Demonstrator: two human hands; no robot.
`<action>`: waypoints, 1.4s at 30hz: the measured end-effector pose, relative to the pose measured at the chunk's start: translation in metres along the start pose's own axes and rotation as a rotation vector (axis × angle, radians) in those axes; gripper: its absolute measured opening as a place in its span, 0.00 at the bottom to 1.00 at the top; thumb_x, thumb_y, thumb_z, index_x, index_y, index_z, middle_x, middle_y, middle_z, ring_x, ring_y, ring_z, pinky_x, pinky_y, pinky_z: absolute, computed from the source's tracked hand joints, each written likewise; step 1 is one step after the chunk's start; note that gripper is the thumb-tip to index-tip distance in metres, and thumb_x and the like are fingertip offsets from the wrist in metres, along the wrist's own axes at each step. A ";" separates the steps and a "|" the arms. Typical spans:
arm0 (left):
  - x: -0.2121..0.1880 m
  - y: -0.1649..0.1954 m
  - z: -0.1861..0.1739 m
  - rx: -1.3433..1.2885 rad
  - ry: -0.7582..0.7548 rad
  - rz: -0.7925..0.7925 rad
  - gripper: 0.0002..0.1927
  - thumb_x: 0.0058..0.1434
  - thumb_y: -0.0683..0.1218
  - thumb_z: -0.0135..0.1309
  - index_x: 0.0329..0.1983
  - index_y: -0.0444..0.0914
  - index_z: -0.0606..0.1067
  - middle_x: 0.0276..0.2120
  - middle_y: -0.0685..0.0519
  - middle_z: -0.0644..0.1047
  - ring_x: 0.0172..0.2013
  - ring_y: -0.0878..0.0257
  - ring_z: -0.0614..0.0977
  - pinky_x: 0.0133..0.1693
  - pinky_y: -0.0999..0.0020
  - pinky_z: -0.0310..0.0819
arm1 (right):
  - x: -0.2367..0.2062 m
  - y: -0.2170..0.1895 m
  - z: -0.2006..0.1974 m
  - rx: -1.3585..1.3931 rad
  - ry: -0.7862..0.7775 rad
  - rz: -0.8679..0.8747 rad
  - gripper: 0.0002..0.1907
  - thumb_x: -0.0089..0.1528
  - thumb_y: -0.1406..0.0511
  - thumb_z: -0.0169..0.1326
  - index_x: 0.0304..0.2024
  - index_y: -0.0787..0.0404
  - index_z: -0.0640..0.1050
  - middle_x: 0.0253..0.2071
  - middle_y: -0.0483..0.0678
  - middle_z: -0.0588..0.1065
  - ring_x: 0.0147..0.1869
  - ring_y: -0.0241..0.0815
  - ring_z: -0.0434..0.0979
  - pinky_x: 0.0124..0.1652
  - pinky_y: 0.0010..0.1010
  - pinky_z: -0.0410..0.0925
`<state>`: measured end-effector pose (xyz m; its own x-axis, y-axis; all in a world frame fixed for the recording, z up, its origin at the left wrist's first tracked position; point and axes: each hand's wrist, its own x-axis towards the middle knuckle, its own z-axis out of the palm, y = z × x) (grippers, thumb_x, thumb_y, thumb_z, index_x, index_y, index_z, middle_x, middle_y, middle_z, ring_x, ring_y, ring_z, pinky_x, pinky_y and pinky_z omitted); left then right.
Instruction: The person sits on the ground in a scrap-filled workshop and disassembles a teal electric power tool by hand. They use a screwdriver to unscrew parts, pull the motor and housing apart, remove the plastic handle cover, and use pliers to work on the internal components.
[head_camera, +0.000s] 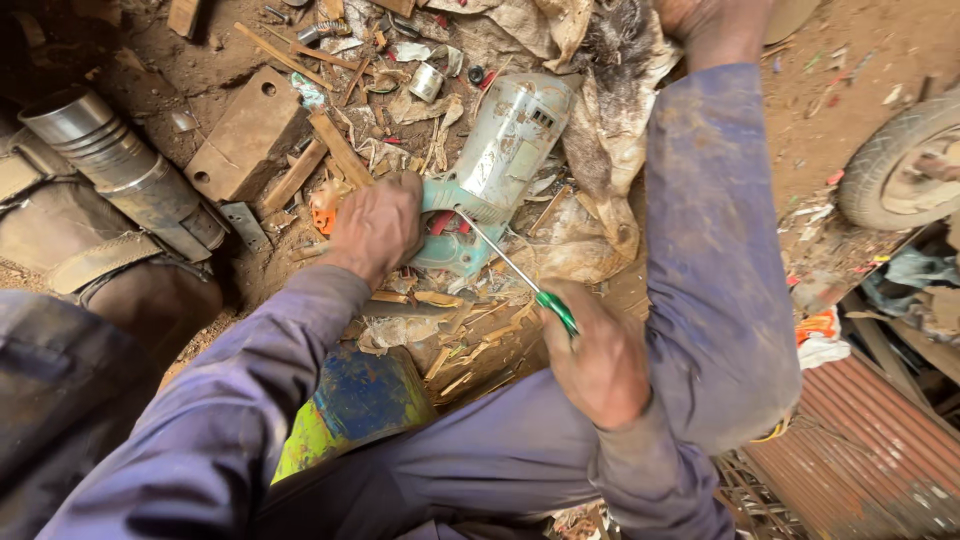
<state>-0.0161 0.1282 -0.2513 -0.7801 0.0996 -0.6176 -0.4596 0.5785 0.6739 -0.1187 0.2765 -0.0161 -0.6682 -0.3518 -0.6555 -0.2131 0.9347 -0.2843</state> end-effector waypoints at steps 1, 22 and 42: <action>-0.001 0.001 0.000 0.018 0.030 0.024 0.08 0.68 0.42 0.45 0.35 0.32 0.70 0.29 0.38 0.77 0.26 0.44 0.82 0.29 0.47 0.76 | 0.000 -0.002 0.002 -0.014 0.010 -0.023 0.12 0.61 0.69 0.58 0.48 0.61 0.78 0.39 0.57 0.80 0.41 0.60 0.81 0.38 0.45 0.72; -0.008 0.009 -0.005 0.116 -0.038 -0.037 0.12 0.71 0.44 0.39 0.36 0.34 0.70 0.26 0.43 0.76 0.26 0.50 0.83 0.28 0.52 0.76 | -0.009 -0.004 0.010 -0.140 -0.007 -0.020 0.10 0.62 0.67 0.58 0.45 0.64 0.77 0.32 0.59 0.77 0.37 0.62 0.78 0.37 0.50 0.69; 0.013 0.010 -0.024 0.467 0.011 0.166 0.11 0.70 0.44 0.45 0.35 0.34 0.75 0.28 0.46 0.77 0.28 0.56 0.81 0.26 0.61 0.77 | 0.045 0.013 0.002 -0.188 -0.201 -0.165 0.13 0.63 0.67 0.52 0.47 0.63 0.81 0.32 0.58 0.79 0.34 0.56 0.80 0.38 0.46 0.72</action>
<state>-0.0411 0.1164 -0.2428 -0.8324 0.2142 -0.5112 -0.0914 0.8567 0.5077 -0.1500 0.2728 -0.0509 -0.4631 -0.4847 -0.7421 -0.4477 0.8505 -0.2761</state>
